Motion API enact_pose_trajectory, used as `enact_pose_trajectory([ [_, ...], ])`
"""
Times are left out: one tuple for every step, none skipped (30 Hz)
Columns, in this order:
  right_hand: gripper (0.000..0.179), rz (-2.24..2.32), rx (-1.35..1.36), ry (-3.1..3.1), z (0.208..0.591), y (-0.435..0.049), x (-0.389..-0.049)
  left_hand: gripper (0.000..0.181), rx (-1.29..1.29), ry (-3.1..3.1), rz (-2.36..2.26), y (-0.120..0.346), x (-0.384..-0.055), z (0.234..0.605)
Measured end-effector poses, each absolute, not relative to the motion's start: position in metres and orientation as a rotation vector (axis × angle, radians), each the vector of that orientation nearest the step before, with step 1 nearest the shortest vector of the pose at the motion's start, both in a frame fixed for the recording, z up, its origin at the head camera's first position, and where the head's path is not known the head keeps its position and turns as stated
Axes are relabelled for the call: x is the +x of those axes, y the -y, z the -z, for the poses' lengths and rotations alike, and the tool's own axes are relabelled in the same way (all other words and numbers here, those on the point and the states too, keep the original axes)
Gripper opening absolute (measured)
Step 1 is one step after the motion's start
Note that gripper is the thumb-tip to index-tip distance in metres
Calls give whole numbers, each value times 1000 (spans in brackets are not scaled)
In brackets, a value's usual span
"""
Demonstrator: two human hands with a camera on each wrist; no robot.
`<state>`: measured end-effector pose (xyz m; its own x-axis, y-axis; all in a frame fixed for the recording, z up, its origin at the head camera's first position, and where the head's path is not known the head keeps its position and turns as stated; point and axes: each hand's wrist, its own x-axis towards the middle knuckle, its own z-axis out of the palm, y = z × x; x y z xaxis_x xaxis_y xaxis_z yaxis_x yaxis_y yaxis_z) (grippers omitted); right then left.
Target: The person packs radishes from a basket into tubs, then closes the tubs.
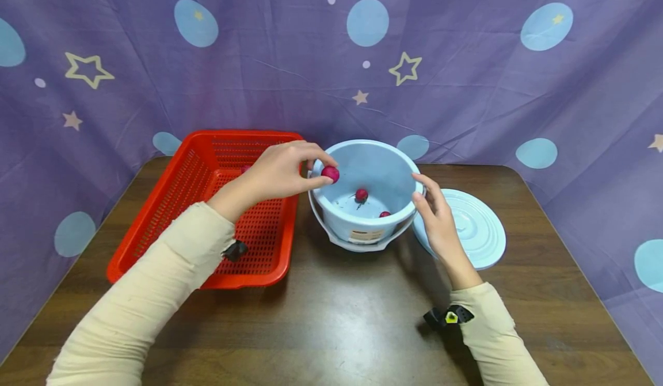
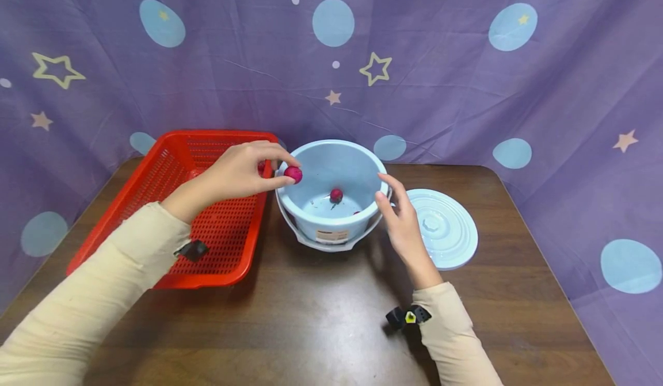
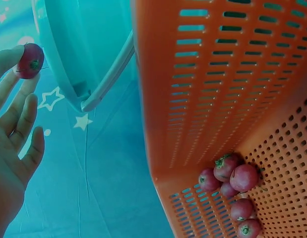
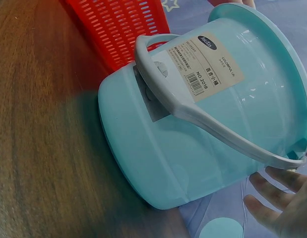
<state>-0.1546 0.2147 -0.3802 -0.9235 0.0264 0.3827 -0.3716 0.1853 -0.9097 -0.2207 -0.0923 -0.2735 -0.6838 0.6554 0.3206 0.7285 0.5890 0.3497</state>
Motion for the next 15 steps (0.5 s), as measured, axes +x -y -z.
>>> enact_pose_trajectory([
  [41,-1796,327,2155,380,-215,-155,26,-1174,2663,689,92,-221,274],
  [41,-1797,326,2155,380,-215,-155,26,-1181,2668,684,91,-221,275],
  [41,-1797,325,2155,380,-215,-155,26,-1188,2674,676,91,-221,275],
  [41,-1799,325,2155,380,-215,-155,27,-1192,2681,670,90,-221,276],
  [41,-1800,326,2154,380,-215,-155,27,-1196,2689,663,90,-221,277],
  [42,-1802,326,2153,380,-215,-155,27,-1197,2697,656,90,-221,277],
  [42,-1802,326,2153,380,-215,-155,27,-1199,2704,650,91,-221,278],
  [42,-1801,326,2154,380,-215,-155,27,-1198,2712,644,91,-222,279],
  [42,-1801,327,2155,380,-215,-155,27,-1195,2720,638,91,-222,279],
  [42,-1801,326,2155,380,-215,-155,27,-1192,2729,638,92,-222,280],
  [42,-1799,323,2157,380,-215,-155,27,-1188,2737,636,92,-222,280],
  [42,-1798,320,2160,380,-215,-155,27,-1184,2745,637,92,-222,281],
  [42,-1797,318,2163,380,-215,-155,27,-1181,2753,638,92,-222,281],
  [42,-1794,316,2167,380,-215,-154,28,-1178,2762,639,93,-222,281],
  [42,-1794,313,2168,380,-215,-154,29,-1177,2770,642,93,-222,282],
])
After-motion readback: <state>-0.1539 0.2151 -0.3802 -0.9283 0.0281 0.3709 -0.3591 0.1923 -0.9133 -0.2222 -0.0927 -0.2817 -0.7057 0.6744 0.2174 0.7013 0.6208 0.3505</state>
